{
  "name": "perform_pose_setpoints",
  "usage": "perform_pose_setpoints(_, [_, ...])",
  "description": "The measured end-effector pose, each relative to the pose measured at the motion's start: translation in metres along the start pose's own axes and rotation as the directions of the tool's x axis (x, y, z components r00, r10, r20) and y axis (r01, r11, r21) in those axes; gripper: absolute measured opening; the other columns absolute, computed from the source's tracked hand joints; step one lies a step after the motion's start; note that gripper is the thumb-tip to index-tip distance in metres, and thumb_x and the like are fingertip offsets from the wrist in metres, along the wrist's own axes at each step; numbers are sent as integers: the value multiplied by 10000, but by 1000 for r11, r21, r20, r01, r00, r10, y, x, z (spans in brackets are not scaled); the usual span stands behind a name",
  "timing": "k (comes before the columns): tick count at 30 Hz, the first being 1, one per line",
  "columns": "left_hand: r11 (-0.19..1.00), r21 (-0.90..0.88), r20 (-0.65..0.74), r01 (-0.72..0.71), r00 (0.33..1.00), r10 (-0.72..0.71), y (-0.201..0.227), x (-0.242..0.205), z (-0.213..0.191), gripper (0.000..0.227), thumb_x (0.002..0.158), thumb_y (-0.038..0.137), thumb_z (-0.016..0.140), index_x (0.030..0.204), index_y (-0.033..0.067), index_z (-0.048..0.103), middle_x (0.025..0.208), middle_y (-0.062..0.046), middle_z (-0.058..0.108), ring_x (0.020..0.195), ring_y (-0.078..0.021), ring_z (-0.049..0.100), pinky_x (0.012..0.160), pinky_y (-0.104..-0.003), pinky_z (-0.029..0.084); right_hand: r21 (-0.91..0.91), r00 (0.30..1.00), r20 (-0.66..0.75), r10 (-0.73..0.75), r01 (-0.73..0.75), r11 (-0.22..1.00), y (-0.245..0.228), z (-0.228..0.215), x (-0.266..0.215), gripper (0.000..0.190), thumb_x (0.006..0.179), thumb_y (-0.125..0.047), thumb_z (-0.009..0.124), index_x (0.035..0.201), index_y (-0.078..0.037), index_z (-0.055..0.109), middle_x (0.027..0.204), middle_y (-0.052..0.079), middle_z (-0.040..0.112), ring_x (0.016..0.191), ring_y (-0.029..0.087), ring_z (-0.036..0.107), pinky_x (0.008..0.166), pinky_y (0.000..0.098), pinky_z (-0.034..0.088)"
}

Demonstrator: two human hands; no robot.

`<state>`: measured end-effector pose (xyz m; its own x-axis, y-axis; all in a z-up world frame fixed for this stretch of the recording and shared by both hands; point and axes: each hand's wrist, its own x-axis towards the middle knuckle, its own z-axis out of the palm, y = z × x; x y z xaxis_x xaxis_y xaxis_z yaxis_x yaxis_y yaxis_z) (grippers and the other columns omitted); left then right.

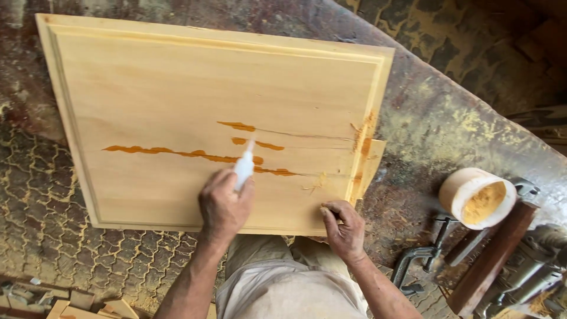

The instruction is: Repair cracks and imperfections in a wooden board using glue, sawdust, and sandpaper.

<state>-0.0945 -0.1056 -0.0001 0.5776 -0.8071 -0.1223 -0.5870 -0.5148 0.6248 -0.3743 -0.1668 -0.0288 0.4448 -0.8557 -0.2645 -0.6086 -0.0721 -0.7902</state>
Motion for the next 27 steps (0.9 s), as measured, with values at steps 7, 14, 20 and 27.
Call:
perform_pose_setpoints(7, [962,-173,184,-212,952,243,70,-14,63,119,830,109,731,829,10,665,800,-120,649,709,-268,647,673,-445,528,27,1000,27,14,-14,1000,6,-1,-1,93,919,-89,723,1003,-50,712,949,87,737,779,163,727,668,276,597])
perform_pose_setpoints(14, [980,-146,231,-137,958,169,84,-13,75,160,824,121,732,763,8,638,789,-138,634,742,-346,645,689,-486,524,67,999,47,20,-23,998,4,-4,2,107,904,-72,728,1005,-42,707,940,101,721,780,191,726,679,299,590])
perform_pose_setpoints(20, [979,-142,208,-147,962,175,95,-9,81,128,829,113,712,769,17,652,765,-124,634,731,-326,651,657,-475,525,84,998,35,-44,41,996,9,-5,1,109,912,-65,723,1016,-53,691,954,95,722,794,204,732,683,293,597])
perform_pose_setpoints(27, [981,-140,233,-134,958,164,101,4,100,171,822,110,715,707,14,631,741,-138,635,715,-331,651,666,-477,533,81,997,71,-16,11,997,10,-8,2,120,906,-63,724,1022,-52,696,949,99,720,800,214,731,686,306,594])
